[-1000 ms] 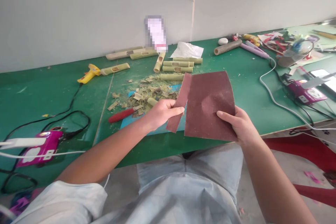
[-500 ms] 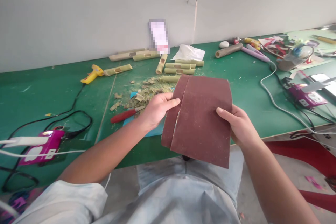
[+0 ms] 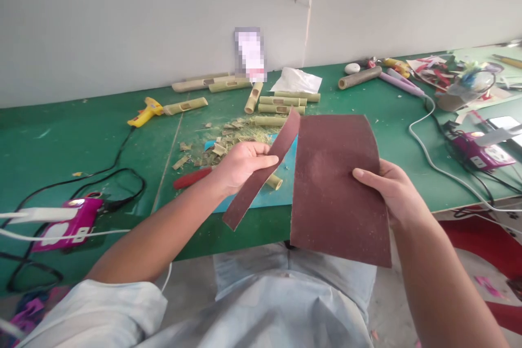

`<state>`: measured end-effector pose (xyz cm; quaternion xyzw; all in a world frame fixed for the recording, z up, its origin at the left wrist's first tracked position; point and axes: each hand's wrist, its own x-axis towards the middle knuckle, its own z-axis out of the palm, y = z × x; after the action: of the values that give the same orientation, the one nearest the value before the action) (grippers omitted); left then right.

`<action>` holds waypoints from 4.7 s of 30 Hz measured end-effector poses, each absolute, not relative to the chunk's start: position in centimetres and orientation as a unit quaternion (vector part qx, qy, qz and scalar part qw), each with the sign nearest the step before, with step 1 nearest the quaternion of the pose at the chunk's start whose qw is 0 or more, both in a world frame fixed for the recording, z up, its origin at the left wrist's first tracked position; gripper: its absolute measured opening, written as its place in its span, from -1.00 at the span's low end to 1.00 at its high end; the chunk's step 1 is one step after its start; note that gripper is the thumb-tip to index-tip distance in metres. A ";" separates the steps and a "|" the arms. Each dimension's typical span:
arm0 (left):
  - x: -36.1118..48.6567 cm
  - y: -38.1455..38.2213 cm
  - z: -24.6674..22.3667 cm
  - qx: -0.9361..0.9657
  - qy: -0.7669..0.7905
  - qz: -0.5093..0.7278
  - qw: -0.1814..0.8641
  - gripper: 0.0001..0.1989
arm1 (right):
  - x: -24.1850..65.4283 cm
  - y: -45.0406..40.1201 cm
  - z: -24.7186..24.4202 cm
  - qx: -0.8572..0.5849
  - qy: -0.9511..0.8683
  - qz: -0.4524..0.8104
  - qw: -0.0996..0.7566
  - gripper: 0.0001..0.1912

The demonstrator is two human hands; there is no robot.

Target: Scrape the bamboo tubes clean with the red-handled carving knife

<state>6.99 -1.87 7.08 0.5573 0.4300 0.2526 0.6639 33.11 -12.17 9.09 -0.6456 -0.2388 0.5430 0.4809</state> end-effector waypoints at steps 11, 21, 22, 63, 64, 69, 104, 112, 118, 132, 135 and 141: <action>7.5 -1.9 6.8 0.532 0.350 0.313 0.704 -0.76 | 33.5 -12.2 7.6 -0.613 -0.270 0.562 0.485 -0.63; 7.3 -1.5 7.5 0.527 0.341 0.372 0.684 -0.68 | 31.8 -12.7 9.4 -0.628 -0.292 0.569 0.443 -0.67; 7.2 -1.4 7.6 0.528 0.337 0.376 0.683 -0.69 | 31.6 -12.8 9.8 -0.637 -0.290 0.563 0.441 -0.69; 7.0 -1.0 7.4 0.522 0.389 0.445 0.615 -0.76 | 33.5 -12.5 7.3 -0.588 -0.466 0.566 0.342 -0.75; 7.0 -1.0 7.3 0.524 0.384 0.456 0.608 -0.76 | 33.2 -12.4 7.2 -0.589 -0.447 0.573 0.352 -0.75; 6.8 -0.5 7.4 0.516 0.384 0.479 0.597 -0.81 | 32.3 -12.6 7.4 -0.607 -0.331 0.605 0.396 -0.72; 4.4 2.0 9.8 0.423 0.400 0.618 0.529 -0.76 | 40.9 -1.9 7.1 -0.804 -0.350 0.093 0.472 -0.19; -0.1 4.4 9.8 0.342 0.421 0.745 0.389 -0.74 | 23.2 -4.6 6.9 -0.467 -0.694 0.476 0.272 -0.58; -0.1 2.2 7.9 0.423 0.388 0.724 0.383 -0.55 | 19.7 -2.4 6.3 -0.448 -0.587 0.592 0.323 -0.74; 0.5 1.3 3.7 0.504 0.439 0.562 0.487 -0.80 | 19.9 -2.6 3.3 -0.323 -0.762 0.414 0.379 -0.44; 0.7 0.5 3.8 0.500 0.448 0.560 0.486 -0.72 | 19.9 -2.7 3.4 -0.310 -0.804 0.337 0.379 -0.63; 1.8 -1.2 3.9 0.516 0.436 0.537 0.505 -0.74 | 19.8 -2.6 3.4 -0.339 -0.782 0.324 0.410 -0.76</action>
<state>1.75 -1.22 3.86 0.5159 0.4357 0.5372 0.5053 19.76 -2.59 3.38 -0.3391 -0.7820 0.3241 0.4104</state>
